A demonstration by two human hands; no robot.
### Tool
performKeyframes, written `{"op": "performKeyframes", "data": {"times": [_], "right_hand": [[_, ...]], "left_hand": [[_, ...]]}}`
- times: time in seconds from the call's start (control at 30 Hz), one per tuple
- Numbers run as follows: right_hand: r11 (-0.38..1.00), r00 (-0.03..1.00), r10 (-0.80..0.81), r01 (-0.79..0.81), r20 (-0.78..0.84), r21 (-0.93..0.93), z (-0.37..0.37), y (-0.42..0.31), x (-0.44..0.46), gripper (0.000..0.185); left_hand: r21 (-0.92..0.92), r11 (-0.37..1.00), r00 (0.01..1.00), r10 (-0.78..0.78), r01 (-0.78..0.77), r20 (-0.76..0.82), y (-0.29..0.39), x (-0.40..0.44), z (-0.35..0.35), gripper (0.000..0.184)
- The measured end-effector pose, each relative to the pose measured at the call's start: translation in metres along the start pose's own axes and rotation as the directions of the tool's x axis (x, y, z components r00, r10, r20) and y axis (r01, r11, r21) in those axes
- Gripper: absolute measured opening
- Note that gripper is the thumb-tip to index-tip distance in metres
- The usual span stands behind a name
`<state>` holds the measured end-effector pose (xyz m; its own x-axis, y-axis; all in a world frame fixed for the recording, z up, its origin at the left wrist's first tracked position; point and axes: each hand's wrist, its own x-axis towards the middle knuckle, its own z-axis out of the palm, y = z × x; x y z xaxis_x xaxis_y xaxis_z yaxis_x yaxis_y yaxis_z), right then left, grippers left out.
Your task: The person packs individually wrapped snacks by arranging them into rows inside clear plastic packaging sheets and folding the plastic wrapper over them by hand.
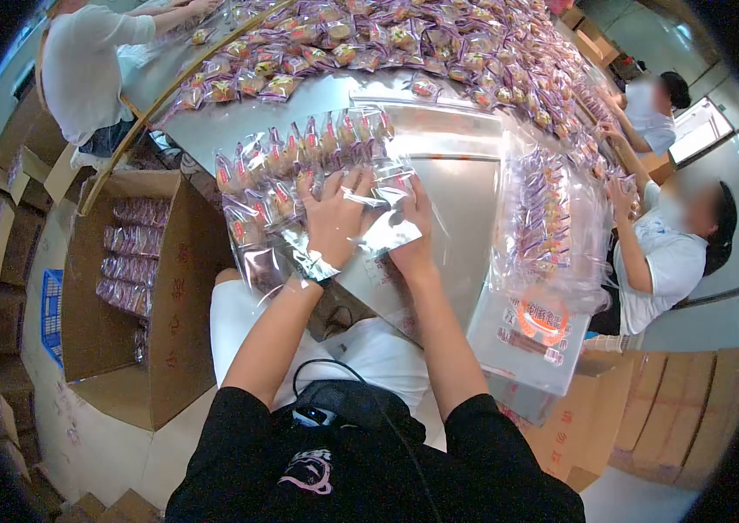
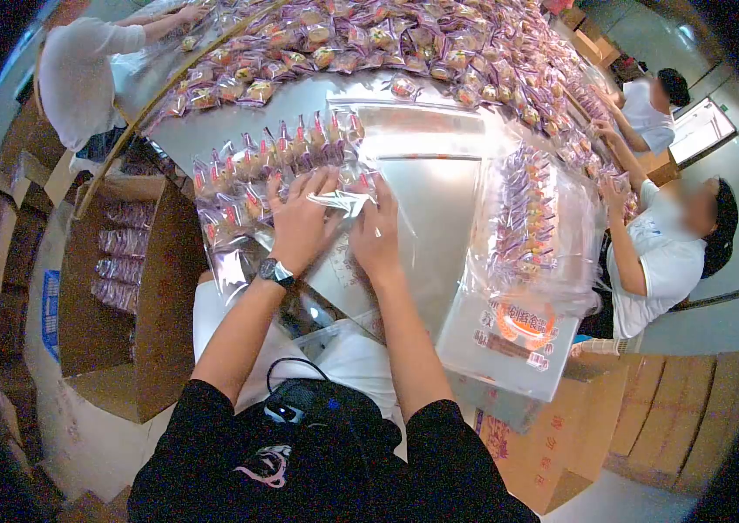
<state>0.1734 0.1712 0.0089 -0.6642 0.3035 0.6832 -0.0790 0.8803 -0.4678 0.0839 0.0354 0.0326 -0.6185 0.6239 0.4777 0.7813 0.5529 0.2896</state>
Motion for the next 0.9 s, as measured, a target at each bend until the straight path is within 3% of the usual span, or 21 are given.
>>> {"op": "performKeyframes", "data": {"times": [0.03, 0.1, 0.13, 0.2, 0.3, 0.37, 0.43, 0.5, 0.57, 0.73, 0.8, 0.83, 0.9], "right_hand": [[0.978, 0.987, 0.16, -0.156, -0.018, 0.138, 0.009, 0.004, -0.008, 0.058], [0.998, 0.997, 0.03, -0.026, -0.064, 0.06, 0.011, 0.007, -0.008, 0.057], [0.999, 0.996, -0.008, 0.012, -0.087, 0.045, 0.013, 0.006, -0.008, 0.057], [0.992, 0.989, 0.035, -0.016, -0.143, 0.128, 0.018, -0.003, -0.007, 0.057], [0.995, 0.987, -0.097, 0.092, -0.125, -0.049, 0.01, -0.013, 0.003, 0.058], [0.994, 0.99, -0.038, 0.052, -0.137, 0.098, 0.023, 0.01, -0.005, 0.061], [0.966, 0.994, 0.078, -0.057, -0.072, 0.253, 0.025, 0.012, -0.004, 0.064], [0.984, 1.0, -0.031, 0.03, 0.002, 0.176, 0.02, 0.015, -0.005, 0.073], [0.906, 0.998, 0.007, 0.018, -0.057, 0.422, 0.033, 0.023, -0.012, 0.075], [0.899, 0.997, 0.078, -0.069, -0.003, 0.432, 0.023, 0.011, -0.01, 0.064], [0.875, 0.993, 0.113, -0.107, 0.015, 0.472, 0.026, 0.017, -0.007, 0.066], [0.904, 0.998, 0.055, -0.048, -0.004, 0.425, 0.024, 0.019, -0.004, 0.067], [0.946, 0.998, -0.055, 0.064, -0.037, 0.319, 0.021, 0.024, 0.0, 0.07]], "left_hand": [[0.035, 0.999, 1.0, 0.011, -0.011, -0.008, -0.001, 0.0, 0.002, 0.071], [0.105, 0.994, 0.999, 0.029, -0.027, -0.021, -0.003, 0.0, 0.006, 0.067], [0.04, 0.999, 0.999, 0.022, -0.02, -0.045, -0.001, 0.0, 0.002, 0.059], [0.048, 0.998, 0.997, 0.034, -0.03, -0.072, -0.002, 0.001, 0.006, 0.053], [0.129, 0.991, 0.998, 0.041, -0.035, -0.046, 0.001, 0.007, 0.008, 0.049], [0.157, 0.987, 1.0, 0.021, -0.02, -0.002, 0.002, 0.005, 0.011, 0.049], [0.191, 0.981, 0.997, 0.036, -0.024, -0.061, 0.0, 0.007, 0.017, 0.049], [0.257, 0.965, 0.994, 0.072, -0.047, -0.088, -0.002, 0.005, 0.023, 0.044], [0.235, 0.972, 0.993, 0.041, -0.014, -0.109, 0.0, 0.005, 0.029, 0.043], [0.12, 0.989, 0.995, -0.094, 0.089, 0.037, 0.014, 0.016, 0.007, 0.038], [0.182, 0.983, 0.993, -0.06, 0.041, 0.101, 0.014, 0.022, -0.003, 0.052], [0.207, 0.978, 0.99, -0.043, 0.014, 0.135, 0.014, 0.025, -0.005, 0.06], [0.108, 0.993, 0.999, 0.047, -0.045, -0.015, -0.004, 0.028, 0.009, 0.059]]}}
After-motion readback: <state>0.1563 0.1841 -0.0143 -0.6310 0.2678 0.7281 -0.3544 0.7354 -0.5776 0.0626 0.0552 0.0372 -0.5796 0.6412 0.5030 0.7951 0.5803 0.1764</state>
